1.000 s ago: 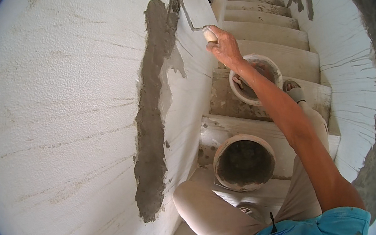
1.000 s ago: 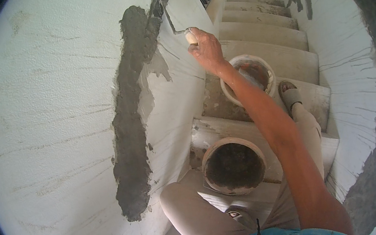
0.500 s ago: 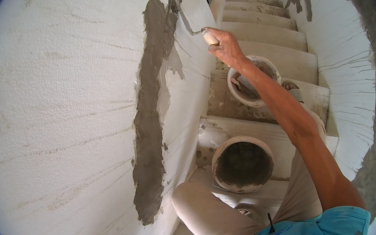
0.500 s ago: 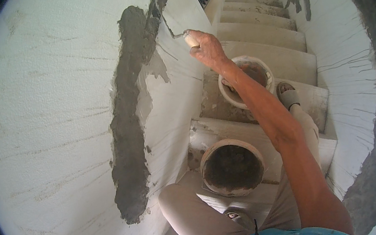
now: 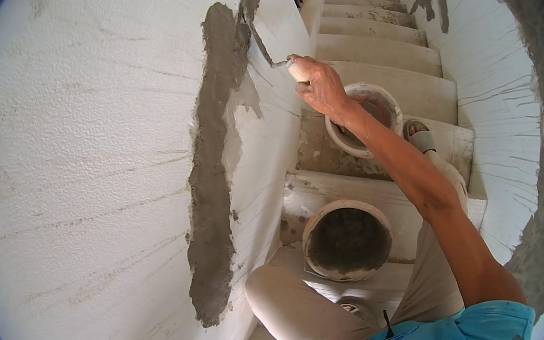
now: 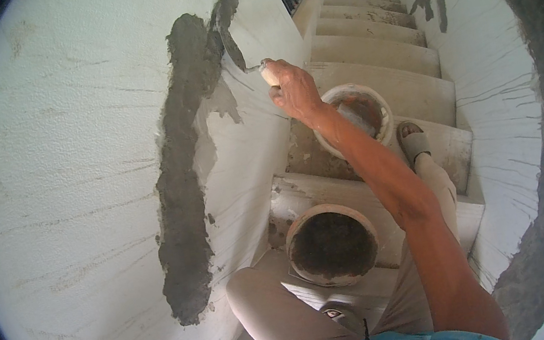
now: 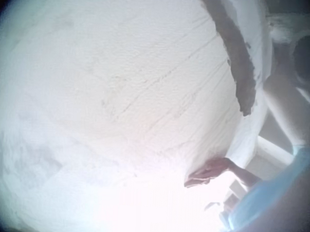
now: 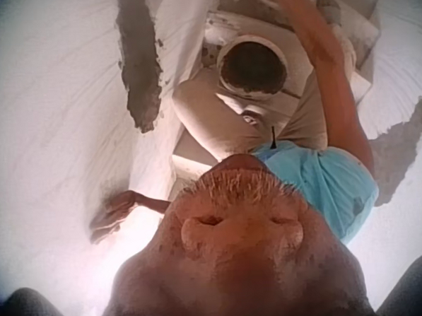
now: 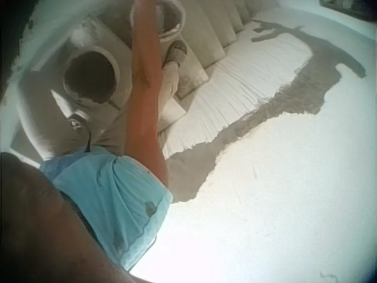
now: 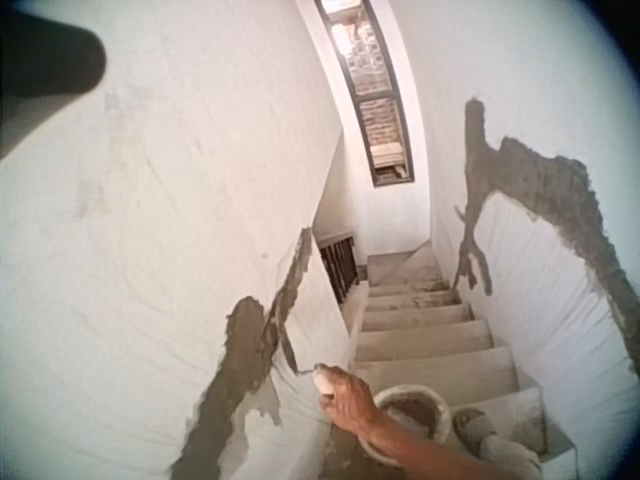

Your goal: The person scoops cement from a bucket with a trowel and applies it to a vertical wall surface next to a staircase. They repeatedly smooth and spread the cement along the wall using the trowel.

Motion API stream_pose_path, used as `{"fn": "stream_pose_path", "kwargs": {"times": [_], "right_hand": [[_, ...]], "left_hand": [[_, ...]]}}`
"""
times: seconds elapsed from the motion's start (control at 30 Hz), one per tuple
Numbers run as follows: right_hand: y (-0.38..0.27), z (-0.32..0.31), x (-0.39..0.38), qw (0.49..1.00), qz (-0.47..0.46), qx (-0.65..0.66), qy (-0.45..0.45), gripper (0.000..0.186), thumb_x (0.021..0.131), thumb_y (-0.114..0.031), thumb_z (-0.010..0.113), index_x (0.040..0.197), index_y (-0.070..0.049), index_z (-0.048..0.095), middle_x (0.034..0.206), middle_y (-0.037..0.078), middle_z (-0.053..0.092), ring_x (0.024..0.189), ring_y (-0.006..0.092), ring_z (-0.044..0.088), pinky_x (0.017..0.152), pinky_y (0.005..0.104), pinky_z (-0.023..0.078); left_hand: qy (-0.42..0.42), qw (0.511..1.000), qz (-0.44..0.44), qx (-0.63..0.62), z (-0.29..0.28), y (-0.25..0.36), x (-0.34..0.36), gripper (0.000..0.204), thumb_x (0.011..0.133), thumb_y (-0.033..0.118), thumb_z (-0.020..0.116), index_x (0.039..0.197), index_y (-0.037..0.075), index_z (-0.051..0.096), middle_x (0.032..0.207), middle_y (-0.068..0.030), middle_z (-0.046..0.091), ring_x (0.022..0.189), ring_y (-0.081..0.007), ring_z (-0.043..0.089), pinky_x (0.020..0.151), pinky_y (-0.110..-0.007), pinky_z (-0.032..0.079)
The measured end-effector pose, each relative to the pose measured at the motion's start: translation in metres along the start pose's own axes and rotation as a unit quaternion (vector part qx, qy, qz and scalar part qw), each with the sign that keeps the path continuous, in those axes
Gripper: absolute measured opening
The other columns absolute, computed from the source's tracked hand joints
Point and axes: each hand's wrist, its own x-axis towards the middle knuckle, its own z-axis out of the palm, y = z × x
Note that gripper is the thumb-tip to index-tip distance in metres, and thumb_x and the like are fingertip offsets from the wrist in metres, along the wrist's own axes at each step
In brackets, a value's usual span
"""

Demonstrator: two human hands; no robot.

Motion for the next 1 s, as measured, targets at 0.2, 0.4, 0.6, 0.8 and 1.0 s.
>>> {"fn": "stream_pose_path", "kwargs": {"times": [0.2, 0.4, 0.6, 0.8, 1.0], "right_hand": [[-0.005, -0.017, -0.006, 0.999, 0.028, -0.021, 0.027, 0.047, 0.073, 0.004, 0.062, 0.120, -0.002, 0.060, 0.109, 0.021, 0.065, 0.094, 0.0400, 0.064, 0.082, 0.0446, 0.053], [-0.007, -0.012, 0.019, 0.996, 0.043, -0.040, 0.060, 0.049, 0.073, 0.003, 0.063, 0.122, -0.002, 0.060, 0.107, 0.022, 0.066, 0.092, 0.0404, 0.065, 0.081, 0.0451, 0.053], [-0.016, -0.009, -0.004, 0.996, 0.028, -0.083, 0.000, 0.050, 0.073, 0.004, 0.063, 0.122, -0.002, 0.060, 0.104, 0.022, 0.065, 0.091, 0.0406, 0.065, 0.081, 0.0468, 0.053], [-0.010, -0.022, -0.015, 0.997, 0.008, -0.066, 0.029, 0.049, 0.073, 0.002, 0.063, 0.121, -0.001, 0.059, 0.104, 0.021, 0.064, 0.090, 0.0405, 0.065, 0.080, 0.0479, 0.053], [-0.026, 0.002, 0.007, 0.992, 0.075, -0.090, 0.040, 0.055, 0.075, -0.001, 0.068, 0.128, -0.001, 0.054, 0.105, 0.021, 0.061, 0.095, 0.0394, 0.064, 0.079, 0.0469, 0.054]], "left_hand": [[0.009, 1.000, -0.001, -0.014, 0.003, -0.014, 0.001, 0.060, 0.106, 0.044, 0.033, 0.147, 0.000, 0.042, 0.158, -0.0257, 0.026, 0.147, -0.0457, 0.020, 0.116, -0.067, 0.015], [0.004, 1.000, -0.031, -0.003, 0.001, -0.005, -0.001, 0.059, 0.106, 0.042, 0.035, 0.147, 0.000, 0.042, 0.158, -0.0260, 0.027, 0.147, -0.0460, 0.020, 0.116, -0.066, 0.016], [-0.001, 1.000, 0.007, -0.006, -0.003, 0.004, 0.001, 0.058, 0.106, 0.040, 0.035, 0.147, 0.000, 0.041, 0.158, -0.0272, 0.025, 0.147, -0.0460, 0.020, 0.116, -0.066, 0.017], [-0.003, 1.000, 0.007, -0.001, -0.004, 0.002, 0.002, 0.057, 0.106, 0.039, 0.035, 0.148, 0.000, 0.041, 0.158, -0.0274, 0.025, 0.147, -0.0461, 0.020, 0.116, -0.066, 0.017], [-0.004, 1.000, 0.001, 0.003, -0.003, -0.007, -0.002, 0.058, 0.106, 0.039, 0.036, 0.147, -0.001, 0.041, 0.158, -0.0280, 0.025, 0.147, -0.0466, 0.020, 0.116, -0.065, 0.016]]}}
